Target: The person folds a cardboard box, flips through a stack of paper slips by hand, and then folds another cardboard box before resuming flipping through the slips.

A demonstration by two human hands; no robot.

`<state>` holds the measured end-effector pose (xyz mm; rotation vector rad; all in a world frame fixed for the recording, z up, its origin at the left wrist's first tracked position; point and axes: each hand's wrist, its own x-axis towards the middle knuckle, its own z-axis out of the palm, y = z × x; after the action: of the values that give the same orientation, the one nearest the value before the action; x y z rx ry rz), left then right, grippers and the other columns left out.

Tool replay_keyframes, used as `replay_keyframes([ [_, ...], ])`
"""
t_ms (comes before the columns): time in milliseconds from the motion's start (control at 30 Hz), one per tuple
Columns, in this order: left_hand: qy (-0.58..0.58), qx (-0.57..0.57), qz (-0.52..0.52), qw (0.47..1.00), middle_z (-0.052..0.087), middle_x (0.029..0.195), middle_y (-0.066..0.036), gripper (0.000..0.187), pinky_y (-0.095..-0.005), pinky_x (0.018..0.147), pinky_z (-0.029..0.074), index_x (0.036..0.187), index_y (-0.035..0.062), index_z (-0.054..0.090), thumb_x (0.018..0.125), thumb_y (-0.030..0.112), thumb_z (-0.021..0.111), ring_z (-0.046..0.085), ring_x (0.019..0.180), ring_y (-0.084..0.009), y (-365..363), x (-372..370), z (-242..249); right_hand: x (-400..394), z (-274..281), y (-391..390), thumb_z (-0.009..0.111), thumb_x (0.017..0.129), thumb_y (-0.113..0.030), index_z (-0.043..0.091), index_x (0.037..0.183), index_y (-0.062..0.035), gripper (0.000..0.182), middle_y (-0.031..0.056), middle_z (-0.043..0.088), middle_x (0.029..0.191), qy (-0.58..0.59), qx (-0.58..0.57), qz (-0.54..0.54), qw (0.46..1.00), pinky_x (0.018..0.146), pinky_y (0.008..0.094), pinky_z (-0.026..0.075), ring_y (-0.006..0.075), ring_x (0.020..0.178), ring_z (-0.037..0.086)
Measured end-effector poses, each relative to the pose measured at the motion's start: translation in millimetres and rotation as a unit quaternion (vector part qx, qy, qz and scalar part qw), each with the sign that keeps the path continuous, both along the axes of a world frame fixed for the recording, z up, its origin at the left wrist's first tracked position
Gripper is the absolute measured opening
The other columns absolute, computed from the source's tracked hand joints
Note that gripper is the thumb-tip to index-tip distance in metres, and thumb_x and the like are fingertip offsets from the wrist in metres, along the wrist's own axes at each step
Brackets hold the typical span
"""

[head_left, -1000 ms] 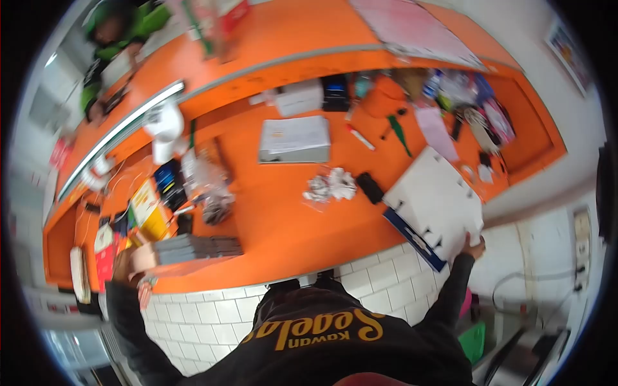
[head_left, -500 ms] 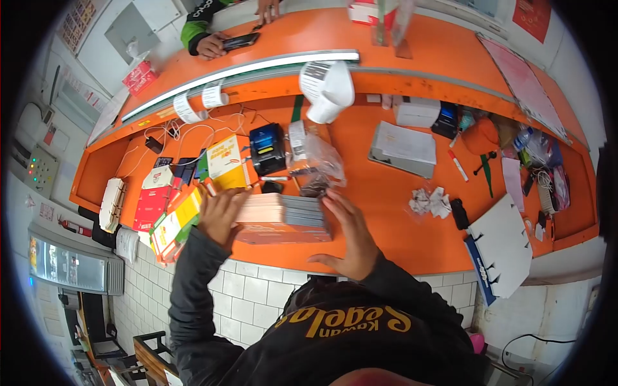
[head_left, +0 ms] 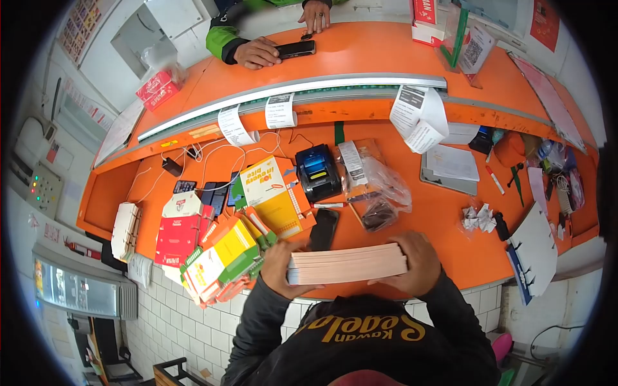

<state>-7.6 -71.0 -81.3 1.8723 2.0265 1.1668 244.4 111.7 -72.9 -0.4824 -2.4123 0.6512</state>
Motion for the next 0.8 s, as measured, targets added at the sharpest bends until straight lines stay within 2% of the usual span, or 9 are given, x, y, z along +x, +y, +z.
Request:
replay_keyframes([
  [67, 0.057, -0.002, 0.006, 0.998, 0.062, 0.1, -0.008, 0.072, -0.0414, 0.083, 0.039, 0.115, 0.0082, 0.061, 0.056, 0.033, 0.093, 0.056, 0.093, -0.0309, 0.5, -6.6, -8.9, -4.0, 0.2, 1.8, 0.09, 0.061, -0.042, 0.06, 0.109, -0.0045, 0.068, 0.0113, 0.064, 0.094, -0.006, -0.006, -0.008, 1.0, 0.08, 0.0409, 0.046, 0.0328, 0.09, 0.062],
  [167, 0.051, 0.015, 0.007, 0.999, 0.059, 0.092, -0.006, 0.062, -0.0403, 0.08, 0.037, 0.107, 0.0101, 0.062, 0.056, 0.03, 0.091, 0.054, 0.088, -0.0303, 6.1, -10.0, -2.9, -11.4, -0.3, 8.8, 0.092, 0.056, -0.038, 0.06, 0.107, -0.0055, 0.068, 0.0096, 0.063, 0.092, -0.007, 0.006, -0.007, 1.0, 0.078, 0.0405, 0.045, 0.0315, 0.087, 0.061],
  [200, 0.063, 0.013, 0.008, 0.998, 0.06, 0.094, -0.006, 0.063, -0.0407, 0.082, 0.037, 0.108, 0.0097, 0.061, 0.055, 0.029, 0.091, 0.055, 0.088, -0.0301, 6.6, -12.4, -1.1, -15.4, -0.1, 12.4, 0.095, 0.052, -0.037, 0.06, 0.104, -0.0064, 0.069, 0.0084, 0.062, 0.089, 0.002, 0.02, -0.003, 1.0, 0.074, 0.0402, 0.044, 0.0305, 0.082, 0.06],
  [333, 0.068, 0.013, 0.032, 0.997, 0.06, 0.092, -0.007, 0.065, -0.0414, 0.083, 0.038, 0.108, 0.0078, 0.06, 0.056, 0.028, 0.091, 0.056, 0.086, -0.0309, 0.9, -15.5, 9.6, -31.0, 11.7, 26.5, 0.095, 0.053, -0.035, 0.061, 0.104, -0.0079, 0.067, 0.0076, 0.062, 0.09, 0.0, 0.014, 0.014, 1.0, 0.076, 0.0394, 0.044, 0.0299, 0.084, 0.06],
  [400, 0.042, -0.014, 0.05, 0.998, 0.059, 0.092, -0.01, 0.069, -0.0427, 0.082, 0.039, 0.111, 0.0057, 0.057, 0.056, 0.028, 0.092, 0.056, 0.086, -0.0326, -4.7, -15.4, 9.0, -39.6, 19.4, 36.5, 0.091, 0.06, -0.035, 0.059, 0.108, -0.0072, 0.064, 0.0088, 0.062, 0.095, -0.036, -0.024, 0.084, 0.996, 0.084, 0.0392, 0.044, 0.0304, 0.092, 0.06],
  [500, 0.053, -0.021, 0.075, 0.996, 0.058, 0.096, -0.013, 0.071, -0.0437, 0.08, 0.041, 0.112, 0.0042, 0.056, 0.056, 0.028, 0.093, 0.056, 0.086, -0.0338, -7.9, -12.4, 2.5, -53.1, 11.3, 47.0, 0.091, 0.062, -0.041, 0.057, 0.11, -0.0082, 0.067, 0.0085, 0.062, 0.097, -0.032, -0.033, 0.11, 0.993, 0.085, 0.0395, 0.043, 0.0301, 0.093, 0.06],
  [667, 0.083, 0.007, 0.092, 0.992, 0.059, 0.101, -0.014, 0.073, -0.0438, 0.079, 0.045, 0.114, 0.0021, 0.054, 0.059, 0.03, 0.093, 0.059, 0.089, -0.0349, -3.8, -12.6, -0.5, -64.3, 9.4, 46.6, 0.09, 0.061, -0.047, 0.055, 0.113, -0.0086, 0.073, 0.009, 0.06, 0.102, -0.012, -0.046, 0.109, 0.993, 0.088, 0.0402, 0.043, 0.0311, 0.098, 0.059],
  [733, 0.103, 0.007, 0.088, 0.991, 0.061, 0.1, -0.016, 0.078, -0.0422, 0.078, 0.05, 0.11, 0.0028, 0.054, 0.056, 0.039, 0.097, 0.063, 0.093, -0.0354, 1.9, -12.8, 6.2, -66.8, 16.6, 48.8, 0.09, 0.061, -0.047, 0.055, 0.114, -0.0085, 0.074, 0.0096, 0.06, 0.103, 0.012, -0.047, 0.114, 0.992, 0.088, 0.0407, 0.043, 0.0318, 0.099, 0.058],
  [800, 0.106, -0.014, 0.096, 0.99, 0.062, 0.098, -0.015, 0.078, -0.0415, 0.075, 0.051, 0.11, 0.003, 0.055, 0.055, 0.04, 0.097, 0.064, 0.09, -0.0346, 0.6, -8.7, 10.9, -66.5, 19.4, 46.8, 0.09, 0.061, -0.048, 0.054, 0.115, -0.0077, 0.076, 0.0114, 0.059, 0.103, 0.051, -0.024, 0.095, 0.994, 0.089, 0.0419, 0.044, 0.0333, 0.1, 0.058],
])
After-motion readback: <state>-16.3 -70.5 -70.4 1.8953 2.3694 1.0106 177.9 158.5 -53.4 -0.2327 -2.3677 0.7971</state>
